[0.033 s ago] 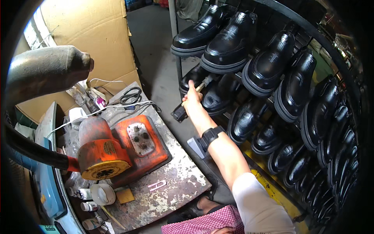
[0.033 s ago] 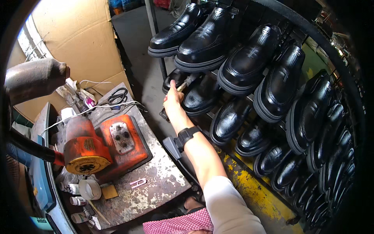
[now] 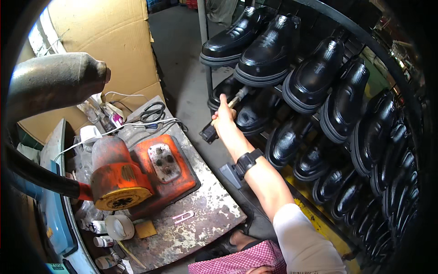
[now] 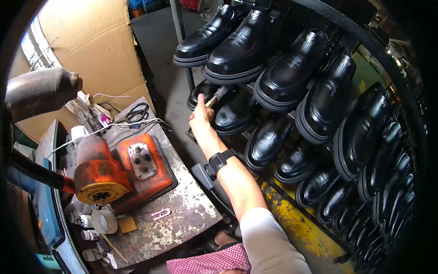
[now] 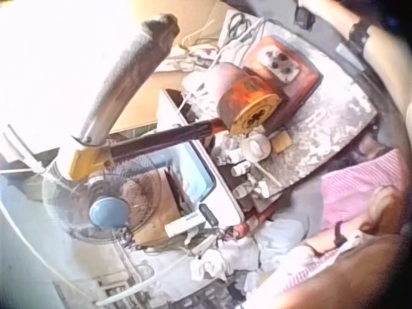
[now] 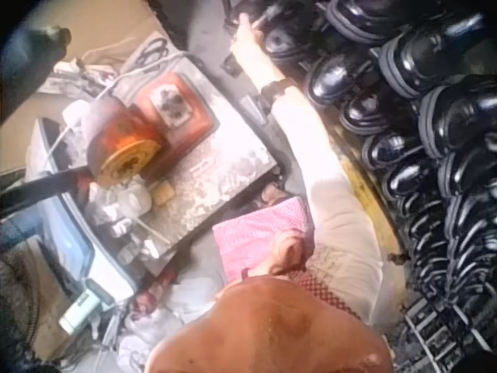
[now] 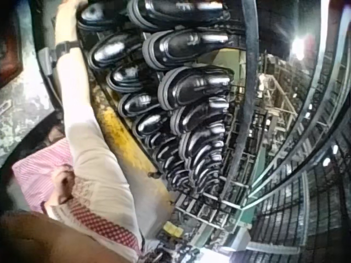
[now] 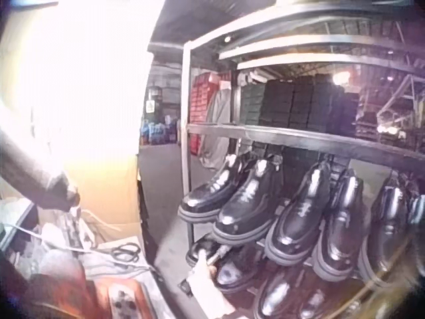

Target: Polishing and inspecting black leather shoes at a shoe manufacturing station.

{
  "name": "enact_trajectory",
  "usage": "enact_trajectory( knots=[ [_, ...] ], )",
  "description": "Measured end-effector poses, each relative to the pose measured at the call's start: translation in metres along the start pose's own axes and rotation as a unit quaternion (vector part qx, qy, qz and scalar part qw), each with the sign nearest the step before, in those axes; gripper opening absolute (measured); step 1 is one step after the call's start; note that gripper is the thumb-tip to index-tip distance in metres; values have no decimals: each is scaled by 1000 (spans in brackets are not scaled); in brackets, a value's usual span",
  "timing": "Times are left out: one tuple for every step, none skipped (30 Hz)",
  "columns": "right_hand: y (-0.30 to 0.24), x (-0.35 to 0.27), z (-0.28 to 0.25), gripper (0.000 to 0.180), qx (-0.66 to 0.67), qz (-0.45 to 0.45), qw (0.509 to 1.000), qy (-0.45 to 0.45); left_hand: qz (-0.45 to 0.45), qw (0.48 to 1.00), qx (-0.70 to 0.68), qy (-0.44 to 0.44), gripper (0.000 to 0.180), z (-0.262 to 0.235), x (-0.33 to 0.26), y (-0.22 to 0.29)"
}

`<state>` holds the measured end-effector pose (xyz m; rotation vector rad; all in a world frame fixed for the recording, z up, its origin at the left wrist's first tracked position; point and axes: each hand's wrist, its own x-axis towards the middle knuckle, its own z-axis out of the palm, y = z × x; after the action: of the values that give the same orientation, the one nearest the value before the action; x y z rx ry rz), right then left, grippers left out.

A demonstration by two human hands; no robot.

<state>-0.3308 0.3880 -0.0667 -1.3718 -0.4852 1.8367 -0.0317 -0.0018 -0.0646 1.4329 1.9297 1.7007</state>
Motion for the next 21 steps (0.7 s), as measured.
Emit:
enact_trajectory(
  knots=[
    [4, -11, 1, 45, 6, 8, 1000, -20, 1, 1000, 2, 1, 17, 0, -2, 3],
    [6, -23, -1, 45, 18, 30, 998, -54, 3, 1000, 3, 2, 17, -1, -4, 7],
    [6, -29, -9, 46, 31, 47, 995, -82, 6, 1000, -2, 1, 17, -1, -4, 10],
    [10, -46, -18, 46, 19, 66, 990, -125, 3, 1000, 3, 4, 17, -2, -6, 12],
    [13, -64, -27, 45, 10, 86, 987, -139, 1, 1000, 8, 8, 17, -5, -8, 15],
    [9, -73, -46, 43, 9, 77, 986, -150, 5, 1000, 0, 6, 17, -4, -10, 20],
    [10, -87, -62, 43, 4, 78, 983, -166, 3, 1000, -1, 12, 17, -5, -12, 24],
    [10, -102, -80, 42, -4, 87, 978, -191, -36, 999, -6, 13, 17, -7, -13, 26],
    [4, -118, -101, 42, -12, 92, 973, -212, -74, 997, -16, 11, 17, -7, -14, 28],
    [3, -124, -123, 38, -18, 93, 968, -231, -73, 997, -15, 26, 15, -6, -17, 30],
    [1, -130, -147, 35, -25, 97, 963, -249, -49, 998, -2, 38, 15, -7, -17, 32],
    [0, -140, -169, 30, -41, 118, 956, -264, -56, 997, 4, 46, 15, -8, -20, 33],
    [-5, -149, -191, 26, -57, 137, 949, -278, -63, 996, 8, 55, 14, -8, -21, 35],
    [-12, -160, -213, 24, -72, 144, 944, -289, -31, 997, 12, 70, 17, -7, -19, 32],
    [-20, -172, -237, 24, -86, 152, 938, -299, 1, 996, 16, 83, 21, -8, -15, 30],
    [-28, -183, -260, 23, -113, 155, 931, -310, -14, 997, -3, 70, 20, -12, -12, 30],
    [-35, -195, -282, 23, -140, 161, 922, -322, -31, 998, -20, 59, 20, -16, -11, 32],
    [-43, -209, -300, 22, -150, 172, 914, -335, -96, 990, -81, 66, 18, -18, -14, 27],
    [-49, -224, -316, 24, -161, 177, 905, -353, -162, 974, -140, 74, 17, -20, -18, 24],
    [-56, -237, -334, 25, -187, 173, 899, -356, -167, 969, -151, 104, 17, -23, -14, 23],
    [-60, -247, -349, 26, -211, 173, 891, -363, -173, 963, -155, 135, 16, -28, 0, 24]
  ],
)
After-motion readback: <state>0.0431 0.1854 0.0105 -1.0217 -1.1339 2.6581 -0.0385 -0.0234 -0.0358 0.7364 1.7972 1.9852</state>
